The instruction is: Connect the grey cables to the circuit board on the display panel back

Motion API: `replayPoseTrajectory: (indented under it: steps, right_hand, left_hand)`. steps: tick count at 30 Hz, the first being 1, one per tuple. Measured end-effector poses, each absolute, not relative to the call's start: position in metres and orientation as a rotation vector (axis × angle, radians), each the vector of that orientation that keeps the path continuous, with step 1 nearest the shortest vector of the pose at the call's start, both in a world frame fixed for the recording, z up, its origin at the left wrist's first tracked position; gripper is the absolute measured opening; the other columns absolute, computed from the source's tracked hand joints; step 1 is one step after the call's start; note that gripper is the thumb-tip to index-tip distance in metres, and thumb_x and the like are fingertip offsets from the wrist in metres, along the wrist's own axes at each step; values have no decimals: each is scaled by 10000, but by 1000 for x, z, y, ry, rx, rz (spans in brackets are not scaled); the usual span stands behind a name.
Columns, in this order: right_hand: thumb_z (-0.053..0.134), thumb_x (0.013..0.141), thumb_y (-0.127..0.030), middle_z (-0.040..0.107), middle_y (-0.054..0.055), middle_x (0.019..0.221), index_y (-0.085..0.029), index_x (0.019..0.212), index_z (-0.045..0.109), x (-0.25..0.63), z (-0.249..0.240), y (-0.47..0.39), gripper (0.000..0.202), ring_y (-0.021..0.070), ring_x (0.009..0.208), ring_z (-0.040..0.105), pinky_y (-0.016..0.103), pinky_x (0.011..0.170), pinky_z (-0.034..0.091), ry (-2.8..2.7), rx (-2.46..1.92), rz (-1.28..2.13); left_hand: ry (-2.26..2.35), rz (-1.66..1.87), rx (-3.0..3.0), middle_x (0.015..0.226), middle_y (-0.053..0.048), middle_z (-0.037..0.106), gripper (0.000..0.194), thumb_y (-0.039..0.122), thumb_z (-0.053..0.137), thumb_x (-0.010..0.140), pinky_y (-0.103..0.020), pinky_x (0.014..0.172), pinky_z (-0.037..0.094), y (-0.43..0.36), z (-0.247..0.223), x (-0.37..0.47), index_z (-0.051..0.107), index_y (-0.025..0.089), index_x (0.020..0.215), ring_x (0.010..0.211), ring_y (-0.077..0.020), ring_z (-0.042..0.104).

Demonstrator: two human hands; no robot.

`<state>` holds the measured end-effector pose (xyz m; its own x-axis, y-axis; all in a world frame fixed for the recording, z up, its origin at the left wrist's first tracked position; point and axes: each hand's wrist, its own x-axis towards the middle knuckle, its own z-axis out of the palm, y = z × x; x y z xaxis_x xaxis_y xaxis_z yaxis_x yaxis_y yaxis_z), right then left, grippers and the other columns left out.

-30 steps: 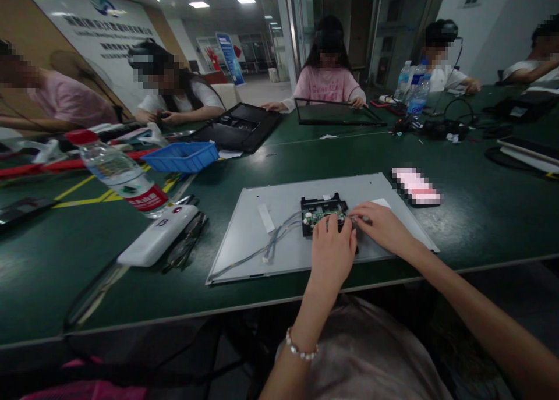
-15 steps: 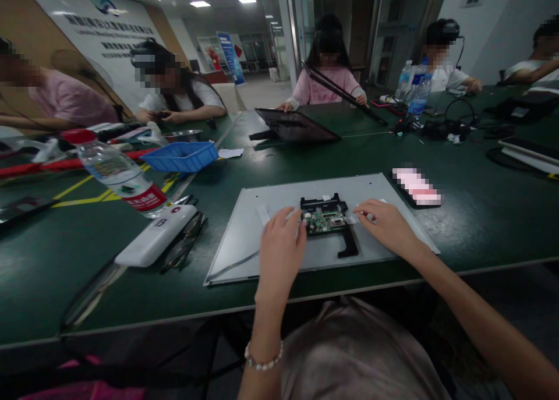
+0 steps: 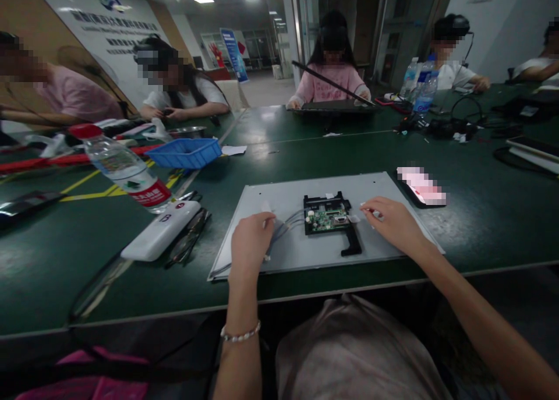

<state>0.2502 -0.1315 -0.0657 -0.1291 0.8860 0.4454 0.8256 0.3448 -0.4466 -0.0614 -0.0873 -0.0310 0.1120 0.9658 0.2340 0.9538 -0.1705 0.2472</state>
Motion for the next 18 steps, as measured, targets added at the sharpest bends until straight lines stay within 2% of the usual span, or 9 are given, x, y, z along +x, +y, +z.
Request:
replayPoseTrajectory:
  steps: [6, 10, 14, 18]
  right_hand:
    - [474, 882, -204, 689, 67, 1009, -202, 954, 682, 251, -66, -132, 220, 214, 895, 639, 361, 790, 497, -1956, -1487, 121]
    - [467, 882, -200, 691, 69, 1004, -203, 948, 685, 252, -65, -132, 229, 214, 889, 642, 358, 780, 500, -1942, -1470, 107]
    - [476, 884, -199, 689, 66, 1009, -202, 958, 676, 248, -60, -134, 213, 220, 912, 639, 375, 844, 492, -1936, -1449, 88]
    - [466, 901, -200, 677, 74, 1048, -204, 1013, 662, 231, -51, -140, 226, 229, 968, 623, 391, 892, 482, -1946, -1400, 94]
  left_hand:
    - [2112, 560, 2420, 931, -63, 731, 327, 273, 405, 906, -328, 793, 479, -98, -26, -60, 697, 244, 1049, 892, -244, 668]
    - [2093, 576, 2564, 864, -52, 728, 319, 254, 396, 927, -355, 862, 471, -125, -26, -50, 683, 239, 1065, 844, -230, 673]
    - [1932, 493, 2646, 916, -73, 733, 313, 195, 378, 934, -389, 968, 427, -145, -33, -34, 677, 179, 1025, 845, -222, 681]
    - [1814, 632, 2575, 1089, -68, 701, 331, 179, 341, 951, -420, 1035, 378, -149, -39, -30, 603, 172, 1153, 989, -207, 652]
